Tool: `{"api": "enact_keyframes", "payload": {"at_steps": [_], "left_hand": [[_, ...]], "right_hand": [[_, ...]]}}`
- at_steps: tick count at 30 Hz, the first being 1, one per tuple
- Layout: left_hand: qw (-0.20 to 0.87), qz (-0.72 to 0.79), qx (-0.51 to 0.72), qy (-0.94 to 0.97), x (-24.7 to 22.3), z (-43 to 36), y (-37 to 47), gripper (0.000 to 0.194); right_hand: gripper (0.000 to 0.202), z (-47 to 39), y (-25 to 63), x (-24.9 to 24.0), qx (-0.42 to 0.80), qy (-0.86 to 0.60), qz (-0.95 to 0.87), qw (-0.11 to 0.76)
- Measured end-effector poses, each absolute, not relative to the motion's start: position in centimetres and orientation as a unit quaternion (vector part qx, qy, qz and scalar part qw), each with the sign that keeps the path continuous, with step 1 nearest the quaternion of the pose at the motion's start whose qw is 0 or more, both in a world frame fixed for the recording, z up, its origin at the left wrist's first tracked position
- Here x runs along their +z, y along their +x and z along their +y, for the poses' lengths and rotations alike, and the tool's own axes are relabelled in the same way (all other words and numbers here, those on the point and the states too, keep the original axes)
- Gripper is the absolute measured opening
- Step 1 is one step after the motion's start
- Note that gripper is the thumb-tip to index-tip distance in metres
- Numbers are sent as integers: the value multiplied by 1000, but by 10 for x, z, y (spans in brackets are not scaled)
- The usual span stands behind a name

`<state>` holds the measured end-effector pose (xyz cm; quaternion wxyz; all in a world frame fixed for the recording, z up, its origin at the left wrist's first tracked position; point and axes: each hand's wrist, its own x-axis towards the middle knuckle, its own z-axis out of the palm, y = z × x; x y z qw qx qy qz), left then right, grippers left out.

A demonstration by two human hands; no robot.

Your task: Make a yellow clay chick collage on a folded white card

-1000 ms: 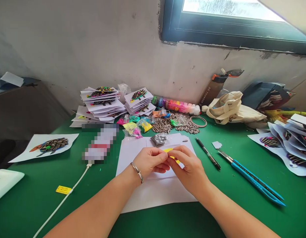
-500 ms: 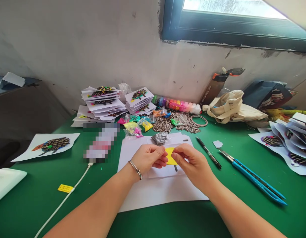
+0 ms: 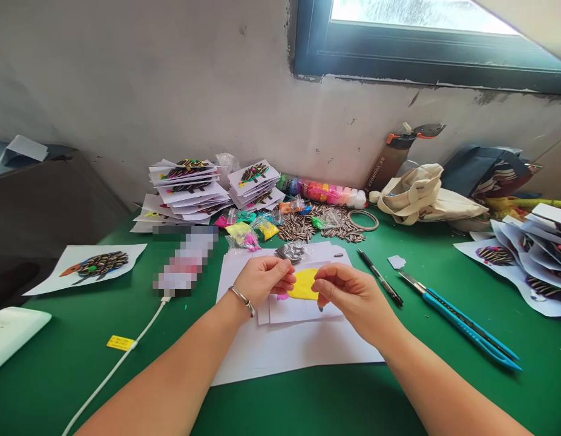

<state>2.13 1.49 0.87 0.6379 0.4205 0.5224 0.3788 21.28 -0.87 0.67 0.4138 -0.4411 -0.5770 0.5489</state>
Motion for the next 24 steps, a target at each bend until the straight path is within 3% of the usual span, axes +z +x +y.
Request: {"api": "enact_keyframes", "payload": {"at_steps": [17, 24], "left_hand": [[624, 535, 380, 424, 12, 14, 22, 50], [625, 534, 382, 423, 10, 15, 22, 48]], "right_hand": [[30, -9, 209, 12, 527, -489, -612, 329], [17, -10, 209, 5, 545, -458, -611, 346]]}}
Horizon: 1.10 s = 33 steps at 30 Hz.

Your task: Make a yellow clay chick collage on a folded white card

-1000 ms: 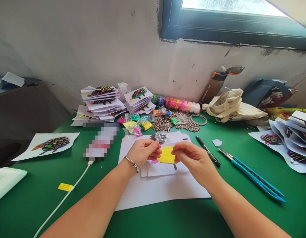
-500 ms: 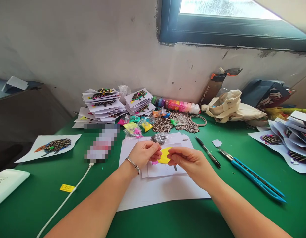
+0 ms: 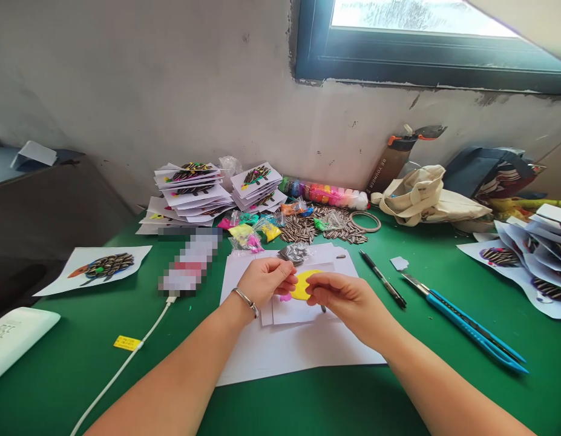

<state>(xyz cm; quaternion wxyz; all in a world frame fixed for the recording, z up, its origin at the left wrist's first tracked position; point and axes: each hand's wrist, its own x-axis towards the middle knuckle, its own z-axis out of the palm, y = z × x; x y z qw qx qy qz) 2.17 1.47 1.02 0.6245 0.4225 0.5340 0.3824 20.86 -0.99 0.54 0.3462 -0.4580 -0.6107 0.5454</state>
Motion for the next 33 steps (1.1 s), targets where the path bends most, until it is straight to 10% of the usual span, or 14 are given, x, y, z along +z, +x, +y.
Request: {"api": "enact_keyframes", "payload": {"at_steps": [21, 33], "left_hand": [[629, 525, 384, 427, 8, 16, 21, 48], [626, 522, 383, 434, 5, 15, 21, 46]], "right_hand": [[23, -11, 207, 10, 521, -485, -620, 330], [22, -12, 207, -11, 205, -457, -828, 253]]}}
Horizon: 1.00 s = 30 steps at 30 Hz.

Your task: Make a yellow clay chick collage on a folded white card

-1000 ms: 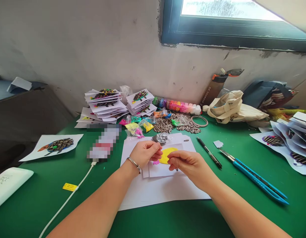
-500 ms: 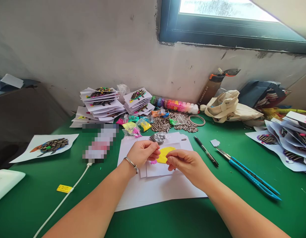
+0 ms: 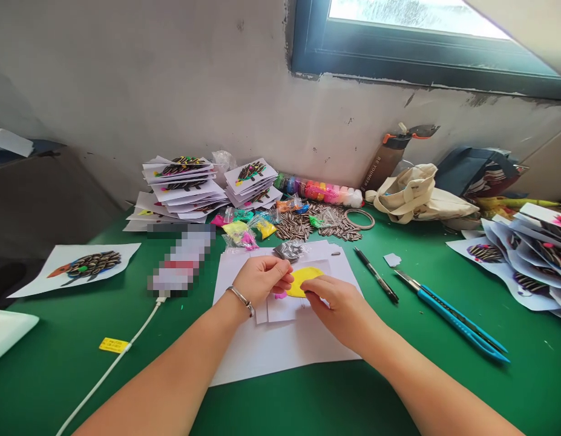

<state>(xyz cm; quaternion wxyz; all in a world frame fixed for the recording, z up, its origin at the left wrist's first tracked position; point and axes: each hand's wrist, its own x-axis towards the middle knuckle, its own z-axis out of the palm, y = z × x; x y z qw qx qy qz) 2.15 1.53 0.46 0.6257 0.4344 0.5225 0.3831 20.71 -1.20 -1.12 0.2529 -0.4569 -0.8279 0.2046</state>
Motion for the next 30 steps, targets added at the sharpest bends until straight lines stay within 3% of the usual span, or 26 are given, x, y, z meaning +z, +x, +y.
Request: {"api": "enact_keyframes", "payload": {"at_steps": [9, 30], "left_hand": [[618, 522, 389, 441, 1, 16, 22, 39], [623, 523, 388, 433, 0, 15, 23, 32]], "right_hand": [[24, -13, 203, -11, 56, -431, -881, 184], [22, -13, 198, -16, 77, -432, -883, 166]]}}
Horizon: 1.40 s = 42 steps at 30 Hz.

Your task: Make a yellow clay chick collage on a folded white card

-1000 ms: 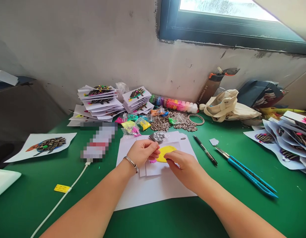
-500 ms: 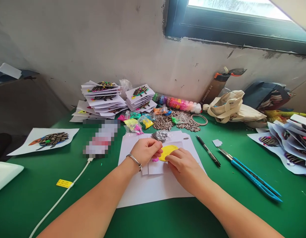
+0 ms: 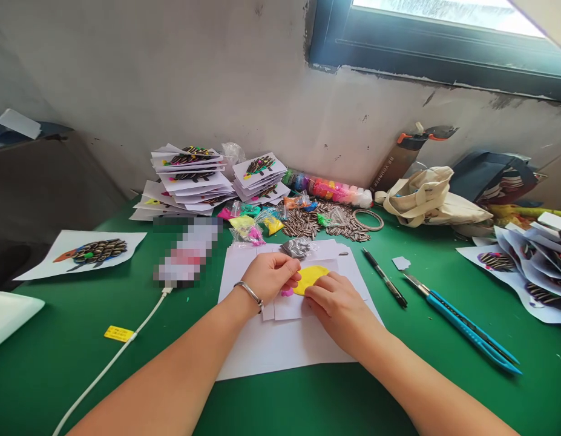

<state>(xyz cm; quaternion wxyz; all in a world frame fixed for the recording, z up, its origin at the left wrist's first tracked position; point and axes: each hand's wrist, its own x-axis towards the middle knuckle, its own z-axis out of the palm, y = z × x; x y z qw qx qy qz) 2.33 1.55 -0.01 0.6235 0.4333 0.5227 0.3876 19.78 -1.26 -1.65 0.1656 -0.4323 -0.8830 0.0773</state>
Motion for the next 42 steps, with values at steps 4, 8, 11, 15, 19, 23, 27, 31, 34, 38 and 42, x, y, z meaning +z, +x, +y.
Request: {"api": "enact_keyframes", "payload": {"at_steps": [4, 8, 11, 15, 19, 23, 27, 31, 34, 38, 42], "left_hand": [[623, 525, 385, 434, -1, 16, 23, 30], [621, 522, 387, 439, -2, 16, 22, 29], [615, 521, 387, 448, -2, 16, 22, 28], [617, 524, 383, 446, -2, 17, 21, 25], [611, 528, 383, 448, -1, 17, 21, 22], [605, 535, 383, 448, 0, 18, 21, 20], [609, 537, 381, 443, 0, 18, 21, 20], [605, 537, 384, 445, -1, 18, 21, 21], [603, 538, 383, 448, -1, 18, 20, 21], [603, 539, 380, 450, -1, 19, 21, 20], [604, 540, 379, 447, -2, 18, 21, 21]], "right_hand": [[22, -15, 198, -14, 88, -434, -883, 156], [24, -17, 199, -11, 99, -435, -884, 138], [24, -17, 201, -9, 111, -445, -880, 123], [22, -18, 205, -4, 109, -452, -876, 129], [25, -20, 206, -1, 108, -452, -877, 124], [26, -22, 204, 0, 121, -452, -878, 99], [28, -22, 204, 2, 133, -450, -879, 82], [28, -21, 206, 4, 143, -451, -876, 95], [31, -21, 207, 4, 141, -454, -872, 114], [32, -22, 207, 3, 122, -444, -883, 96], [33, -23, 206, 3, 122, -443, -885, 81]]}}
